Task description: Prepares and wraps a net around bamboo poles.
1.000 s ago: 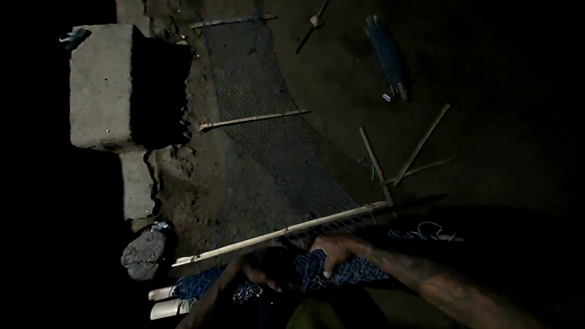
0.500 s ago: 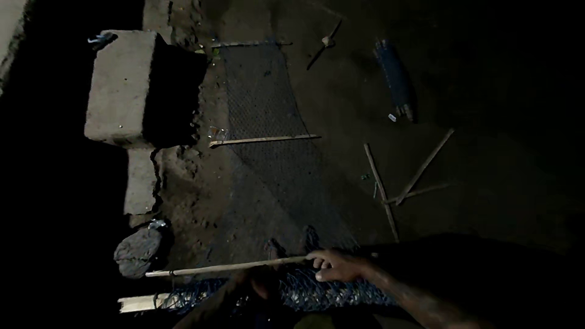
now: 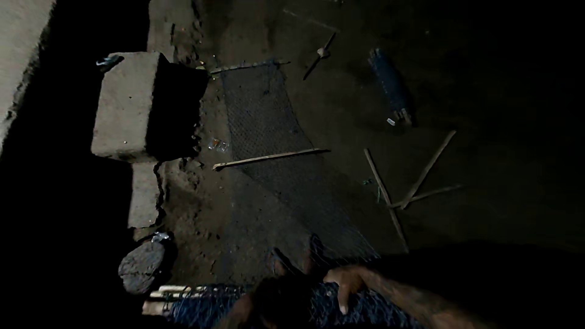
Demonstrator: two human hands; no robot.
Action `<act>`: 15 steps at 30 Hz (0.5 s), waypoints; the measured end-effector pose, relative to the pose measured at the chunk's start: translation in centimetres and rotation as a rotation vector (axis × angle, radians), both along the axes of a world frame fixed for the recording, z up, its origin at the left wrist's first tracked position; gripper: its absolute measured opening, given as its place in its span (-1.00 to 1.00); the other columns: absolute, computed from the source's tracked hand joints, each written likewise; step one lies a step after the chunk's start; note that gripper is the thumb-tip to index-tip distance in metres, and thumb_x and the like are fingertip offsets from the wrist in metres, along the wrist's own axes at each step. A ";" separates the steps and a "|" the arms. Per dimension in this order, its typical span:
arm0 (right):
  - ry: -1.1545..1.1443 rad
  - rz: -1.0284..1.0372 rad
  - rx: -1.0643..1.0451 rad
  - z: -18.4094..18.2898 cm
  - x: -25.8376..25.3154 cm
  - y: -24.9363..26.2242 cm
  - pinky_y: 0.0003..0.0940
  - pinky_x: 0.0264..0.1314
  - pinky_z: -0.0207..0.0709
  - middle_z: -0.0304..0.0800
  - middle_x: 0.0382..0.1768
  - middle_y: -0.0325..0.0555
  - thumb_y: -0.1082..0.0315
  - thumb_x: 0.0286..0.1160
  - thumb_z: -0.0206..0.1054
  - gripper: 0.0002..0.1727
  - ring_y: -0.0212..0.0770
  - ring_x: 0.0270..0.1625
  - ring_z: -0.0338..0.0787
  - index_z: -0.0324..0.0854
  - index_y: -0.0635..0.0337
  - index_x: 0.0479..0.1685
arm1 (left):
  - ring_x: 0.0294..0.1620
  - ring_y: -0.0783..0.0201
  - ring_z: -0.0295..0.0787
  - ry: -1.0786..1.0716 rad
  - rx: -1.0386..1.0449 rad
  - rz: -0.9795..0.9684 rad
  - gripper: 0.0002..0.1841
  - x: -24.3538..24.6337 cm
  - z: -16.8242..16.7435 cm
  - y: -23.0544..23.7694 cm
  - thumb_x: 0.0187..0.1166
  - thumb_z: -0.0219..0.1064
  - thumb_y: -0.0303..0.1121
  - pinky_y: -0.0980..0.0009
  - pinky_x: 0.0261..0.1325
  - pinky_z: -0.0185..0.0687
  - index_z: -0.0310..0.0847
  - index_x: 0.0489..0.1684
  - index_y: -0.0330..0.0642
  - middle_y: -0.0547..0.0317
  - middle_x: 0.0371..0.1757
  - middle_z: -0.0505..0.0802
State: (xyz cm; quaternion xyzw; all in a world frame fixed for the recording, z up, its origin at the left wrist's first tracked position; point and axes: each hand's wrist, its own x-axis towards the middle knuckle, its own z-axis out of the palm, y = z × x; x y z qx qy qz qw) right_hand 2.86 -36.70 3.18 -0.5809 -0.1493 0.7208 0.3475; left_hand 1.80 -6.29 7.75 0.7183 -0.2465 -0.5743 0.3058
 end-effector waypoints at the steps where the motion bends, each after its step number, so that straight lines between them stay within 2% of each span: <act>1: 0.068 -0.046 0.034 -0.5 0.0 -0.3 0.13 0.51 0.42 0.60 0.38 0.34 0.37 0.16 0.61 -0.18 0.11 0.43 0.61 0.41 0.45 0.55 | 0.56 -0.21 0.54 -0.230 0.083 -0.123 -0.36 -1.3 0.7 -0.6 0.68 0.30 -0.24 -0.11 0.62 0.35 0.27 0.77 -0.19 -0.25 0.58 0.59; 2: 0.124 -0.077 0.055 -0.9 0.0 -0.4 0.06 0.50 0.46 0.61 0.39 0.28 0.37 0.10 0.58 -0.15 0.02 0.41 0.63 0.40 0.43 0.56 | 0.50 -0.24 0.59 -0.434 0.160 -0.173 -0.39 -2.8 0.4 -1.3 0.73 0.20 -0.24 -0.15 0.57 0.39 0.25 0.79 -0.14 -0.26 0.53 0.63; 3: 0.171 -0.085 0.058 -1.1 -0.1 -0.3 0.01 0.50 0.47 0.61 0.40 0.24 0.39 0.12 0.56 -0.14 -0.04 0.42 0.63 0.37 0.41 0.59 | 0.39 -0.24 0.67 -0.566 0.201 -0.169 -0.46 -4.0 -0.3 -1.7 0.73 0.17 -0.25 -0.16 0.48 0.47 0.36 0.71 -0.14 -0.25 0.41 0.72; 4: 0.204 -0.083 0.046 -1.0 -0.2 -0.1 0.01 0.51 0.46 0.58 0.43 0.25 0.43 0.16 0.53 -0.14 -0.05 0.44 0.61 0.33 0.40 0.63 | 0.33 -0.23 0.71 -0.592 0.226 -0.179 -0.52 -4.5 -0.8 -1.9 0.73 0.16 -0.26 -0.16 0.43 0.51 0.45 0.61 -0.16 -0.24 0.33 0.76; 5: 0.227 -0.082 0.019 -0.8 -0.3 0.2 0.03 0.55 0.42 0.54 0.47 0.28 0.46 0.24 0.51 -0.15 -0.01 0.48 0.58 0.28 0.40 0.67 | 0.31 -0.24 0.71 -0.528 0.242 -0.214 -0.57 -4.2 -0.9 -2.0 0.74 0.14 -0.28 -0.16 0.40 0.52 0.50 0.53 -0.19 -0.24 0.30 0.76; 7: 0.169 -0.108 -0.036 -0.7 -0.8 0.4 0.03 0.51 0.45 0.59 0.41 0.27 0.43 0.31 0.50 -0.25 0.00 0.43 0.61 0.37 0.39 0.59 | 0.30 -0.27 0.71 -0.342 0.233 -0.281 -0.65 -2.9 -1.5 -1.9 0.73 0.17 -0.34 -0.21 0.37 0.51 0.58 0.38 -0.26 -0.26 0.28 0.75; 9: 0.026 -0.161 -0.036 0.0 -0.8 0.3 0.13 0.69 0.28 0.49 0.57 0.34 0.36 0.40 0.55 -0.22 0.17 0.63 0.48 0.36 0.34 0.67 | 0.22 -0.29 0.74 -0.179 0.181 -0.265 -0.66 -1.6 -2.7 -1.2 0.65 0.29 -0.32 -0.30 0.28 0.55 0.63 0.29 -0.27 -0.27 0.19 0.79; 10: -0.079 -0.191 -0.016 0.6 -1.0 0.1 0.15 0.69 0.29 0.48 0.58 0.33 0.26 0.42 0.56 -0.21 0.22 0.63 0.48 0.38 0.29 0.68 | 0.12 -0.24 0.77 -0.103 0.117 -0.211 -0.61 -1.1 -3.6 -0.4 0.53 0.40 -0.29 -0.30 0.15 0.62 0.63 0.28 -0.23 -0.23 0.08 0.81; 12: -0.327 -0.146 -0.038 2.5 -1.7 -0.1 0.15 0.69 0.33 0.48 0.61 0.22 -0.07 0.32 0.59 -0.06 0.18 0.63 0.50 0.34 0.11 0.74 | -0.15 0.05 0.78 0.078 -0.106 0.060 -0.63 -1.1 -5.7 2.0 0.46 0.44 -0.28 -0.01 -0.05 0.69 0.66 0.17 -0.25 -0.04 -0.16 0.82; 13: -0.445 -0.035 -0.100 3.9 -2.1 0.3 0.20 0.73 0.25 0.41 0.68 0.14 -0.23 0.23 0.60 0.07 0.16 0.69 0.43 0.25 -0.05 0.82 | -0.16 0.26 0.78 0.231 -0.184 0.248 -0.65 -1.0 -5.2 3.1 0.49 0.41 -0.28 0.22 -0.04 0.73 0.65 0.18 -0.22 0.11 -0.16 0.82; 14: -0.539 0.103 -0.178 5.1 -2.7 1.1 0.28 0.77 0.11 0.31 0.74 0.12 -0.28 0.17 0.61 0.18 0.20 0.74 0.32 0.08 -0.18 0.89 | -0.09 0.30 0.80 0.320 -0.155 0.350 -0.66 -0.2 -2.9 3.4 0.54 0.41 -0.30 0.26 0.07 0.73 0.65 0.22 -0.20 0.11 -0.08 0.84; 15: -0.622 0.208 -0.253 5.7 -3.4 1.9 0.36 0.74 0.06 0.28 0.74 0.16 -0.26 0.13 0.64 0.26 0.26 0.73 0.31 -0.05 -0.22 0.93 | -0.02 0.28 0.79 0.349 -0.079 0.391 -0.68 1.4 0.7 3.3 0.55 0.43 -0.32 0.25 0.15 0.70 0.67 0.21 -0.19 0.08 -0.02 0.85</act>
